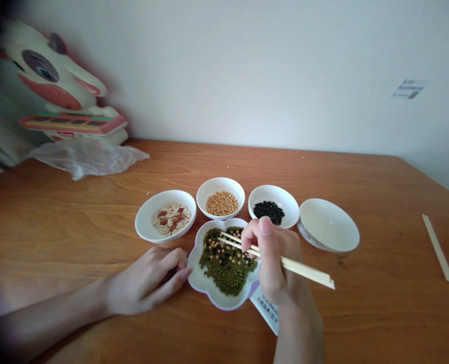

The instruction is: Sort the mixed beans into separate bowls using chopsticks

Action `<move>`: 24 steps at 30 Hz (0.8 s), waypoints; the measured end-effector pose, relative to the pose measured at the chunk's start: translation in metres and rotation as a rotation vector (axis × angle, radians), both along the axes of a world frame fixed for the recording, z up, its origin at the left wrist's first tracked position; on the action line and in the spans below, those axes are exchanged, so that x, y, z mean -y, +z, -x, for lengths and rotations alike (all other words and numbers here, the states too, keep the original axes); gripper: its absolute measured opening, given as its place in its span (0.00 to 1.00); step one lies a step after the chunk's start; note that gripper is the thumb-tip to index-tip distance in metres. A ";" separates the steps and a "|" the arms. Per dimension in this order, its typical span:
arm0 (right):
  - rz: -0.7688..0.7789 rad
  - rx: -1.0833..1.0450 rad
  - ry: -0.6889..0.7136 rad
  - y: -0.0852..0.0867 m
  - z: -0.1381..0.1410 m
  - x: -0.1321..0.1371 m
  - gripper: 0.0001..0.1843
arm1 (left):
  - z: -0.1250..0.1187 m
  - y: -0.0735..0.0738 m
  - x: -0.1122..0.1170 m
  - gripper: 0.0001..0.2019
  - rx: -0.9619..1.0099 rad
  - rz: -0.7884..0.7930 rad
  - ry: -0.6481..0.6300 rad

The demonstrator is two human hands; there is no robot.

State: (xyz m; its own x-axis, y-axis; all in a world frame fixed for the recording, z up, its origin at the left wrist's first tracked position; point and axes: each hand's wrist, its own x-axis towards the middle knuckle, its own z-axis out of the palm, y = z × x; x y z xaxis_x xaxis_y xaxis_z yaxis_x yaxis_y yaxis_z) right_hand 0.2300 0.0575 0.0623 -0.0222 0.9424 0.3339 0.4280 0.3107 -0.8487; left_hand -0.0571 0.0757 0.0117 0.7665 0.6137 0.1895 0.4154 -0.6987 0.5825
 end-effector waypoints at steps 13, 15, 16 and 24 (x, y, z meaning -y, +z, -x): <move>0.013 0.014 0.008 -0.001 0.001 -0.003 0.41 | -0.001 0.000 -0.001 0.06 0.026 0.005 -0.002; 0.006 0.021 0.008 -0.001 0.001 -0.003 0.41 | -0.001 0.000 -0.001 0.06 0.022 0.011 -0.001; 0.001 0.024 0.004 -0.001 0.002 -0.003 0.40 | -0.001 0.000 -0.001 0.05 0.021 0.015 -0.002; -0.036 0.022 -0.011 -0.001 0.003 -0.003 0.39 | 0.001 -0.001 0.000 0.06 0.002 0.030 -0.005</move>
State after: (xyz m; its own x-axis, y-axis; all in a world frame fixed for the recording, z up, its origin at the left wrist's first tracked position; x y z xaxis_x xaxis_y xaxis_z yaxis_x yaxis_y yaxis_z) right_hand 0.2265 0.0610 0.0609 -0.0200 0.9300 0.3671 0.4499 0.3362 -0.8274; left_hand -0.0578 0.0759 0.0106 0.7692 0.6153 0.1727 0.4108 -0.6830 0.6039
